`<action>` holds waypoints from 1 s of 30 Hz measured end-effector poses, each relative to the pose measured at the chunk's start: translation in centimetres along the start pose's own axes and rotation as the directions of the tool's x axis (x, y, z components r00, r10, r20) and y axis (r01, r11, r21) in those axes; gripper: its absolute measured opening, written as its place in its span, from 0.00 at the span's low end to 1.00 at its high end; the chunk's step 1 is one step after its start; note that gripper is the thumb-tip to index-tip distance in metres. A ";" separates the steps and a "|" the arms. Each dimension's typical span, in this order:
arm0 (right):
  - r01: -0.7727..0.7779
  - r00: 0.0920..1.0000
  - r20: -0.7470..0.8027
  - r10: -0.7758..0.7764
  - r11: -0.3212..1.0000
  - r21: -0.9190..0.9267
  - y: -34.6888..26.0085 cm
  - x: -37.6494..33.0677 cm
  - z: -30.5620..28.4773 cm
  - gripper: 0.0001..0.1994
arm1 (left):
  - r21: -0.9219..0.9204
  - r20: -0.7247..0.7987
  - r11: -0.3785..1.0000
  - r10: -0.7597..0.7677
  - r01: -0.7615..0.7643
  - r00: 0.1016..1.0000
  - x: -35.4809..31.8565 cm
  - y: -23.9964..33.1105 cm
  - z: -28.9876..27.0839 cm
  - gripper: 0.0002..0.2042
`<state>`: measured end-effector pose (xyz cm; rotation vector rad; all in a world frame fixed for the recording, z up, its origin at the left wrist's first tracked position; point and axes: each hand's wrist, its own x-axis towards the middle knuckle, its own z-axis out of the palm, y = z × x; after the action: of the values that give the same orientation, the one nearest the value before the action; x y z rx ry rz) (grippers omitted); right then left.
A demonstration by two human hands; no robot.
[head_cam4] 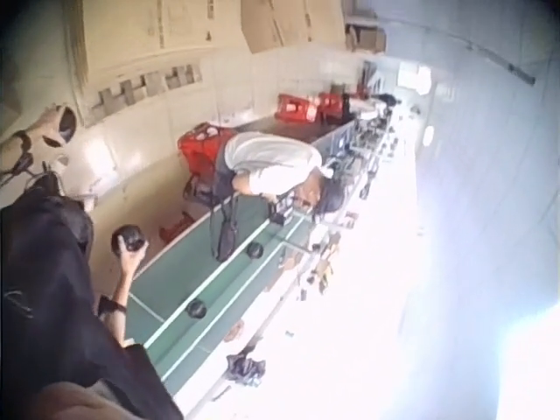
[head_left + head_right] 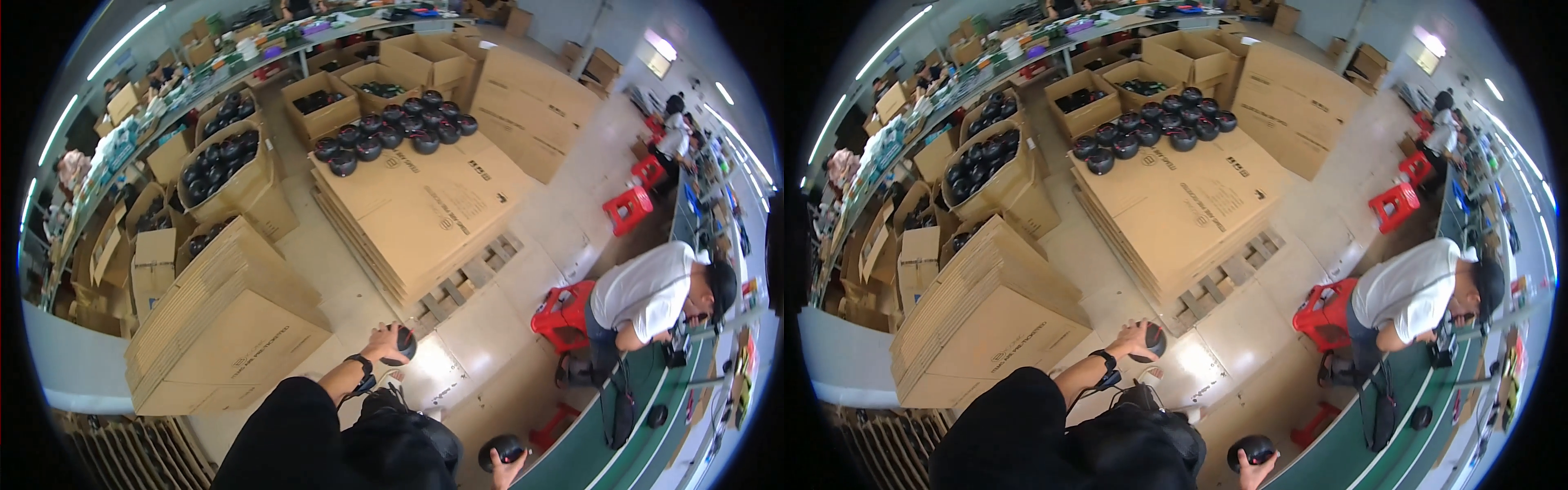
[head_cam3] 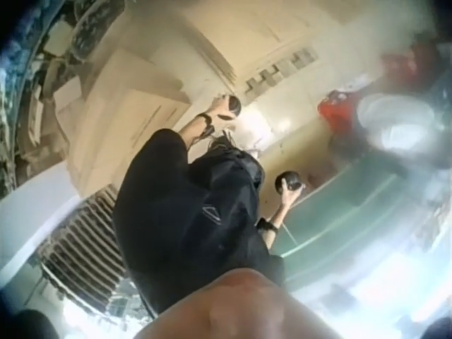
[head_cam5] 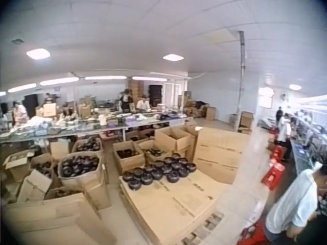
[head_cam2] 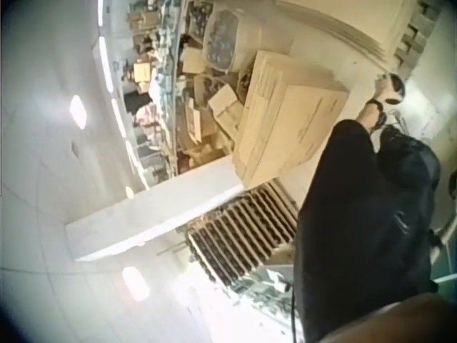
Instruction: The person uses a glue gun to apply glue to the interior of black plastic housings, presses red wires into the glue, and then carries the finished housings to a large cardboard box.
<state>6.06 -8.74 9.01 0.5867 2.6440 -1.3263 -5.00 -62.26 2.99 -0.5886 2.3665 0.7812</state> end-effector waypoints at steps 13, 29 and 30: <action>0.258 0.818 0.547 -0.176 0.963 -0.075 -23.6 26.6 24.5 0.64 | -0.203 0.013 0.675 -0.722 0.709 0.692 -11.9 -16.4 1.9 0.72; 0.728 0.599 0.665 -0.446 0.650 -0.220 -49.7 39.8 60.5 0.61 | -0.334 -0.488 0.917 -0.365 0.216 0.793 30.0 -13.1 -27.6 0.64; 0.742 0.600 0.639 -0.481 0.633 -0.221 -50.9 40.7 63.3 0.60 | -0.353 -0.458 0.915 -0.351 0.195 0.817 34.0 -12.8 -30.3 0.63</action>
<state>-55.19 -74.81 -3.00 -0.7828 2.5704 -0.6864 -34.48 -98.71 -3.46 -1.3917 2.5518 0.9316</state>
